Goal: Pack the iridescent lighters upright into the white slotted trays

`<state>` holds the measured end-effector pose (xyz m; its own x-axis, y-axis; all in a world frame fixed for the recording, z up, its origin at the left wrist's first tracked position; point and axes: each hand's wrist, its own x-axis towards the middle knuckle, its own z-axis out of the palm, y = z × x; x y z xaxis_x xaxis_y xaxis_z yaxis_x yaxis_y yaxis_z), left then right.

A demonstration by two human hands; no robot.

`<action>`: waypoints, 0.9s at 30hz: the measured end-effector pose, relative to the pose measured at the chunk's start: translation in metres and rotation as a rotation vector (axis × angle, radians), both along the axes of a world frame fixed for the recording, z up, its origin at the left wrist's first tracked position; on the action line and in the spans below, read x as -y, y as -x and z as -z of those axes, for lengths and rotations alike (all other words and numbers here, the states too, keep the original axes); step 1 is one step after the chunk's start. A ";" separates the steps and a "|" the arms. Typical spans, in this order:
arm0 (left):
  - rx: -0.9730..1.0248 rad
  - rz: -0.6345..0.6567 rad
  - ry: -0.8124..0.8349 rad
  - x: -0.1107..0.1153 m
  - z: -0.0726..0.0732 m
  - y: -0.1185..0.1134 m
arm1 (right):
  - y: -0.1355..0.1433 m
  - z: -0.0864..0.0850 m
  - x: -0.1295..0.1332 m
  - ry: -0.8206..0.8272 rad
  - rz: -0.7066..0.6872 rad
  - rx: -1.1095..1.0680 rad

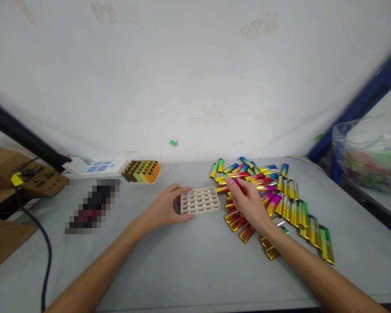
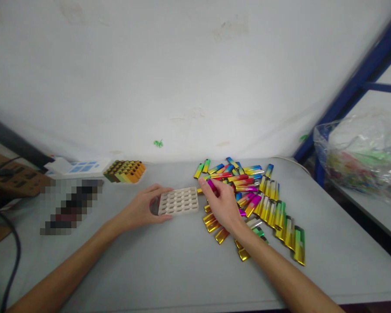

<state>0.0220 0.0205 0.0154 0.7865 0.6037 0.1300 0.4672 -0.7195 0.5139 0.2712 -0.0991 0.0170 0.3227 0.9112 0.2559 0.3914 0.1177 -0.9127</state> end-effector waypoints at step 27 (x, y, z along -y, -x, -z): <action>0.184 -0.095 0.180 0.001 0.021 -0.004 | 0.019 -0.025 -0.020 -0.214 -0.224 0.278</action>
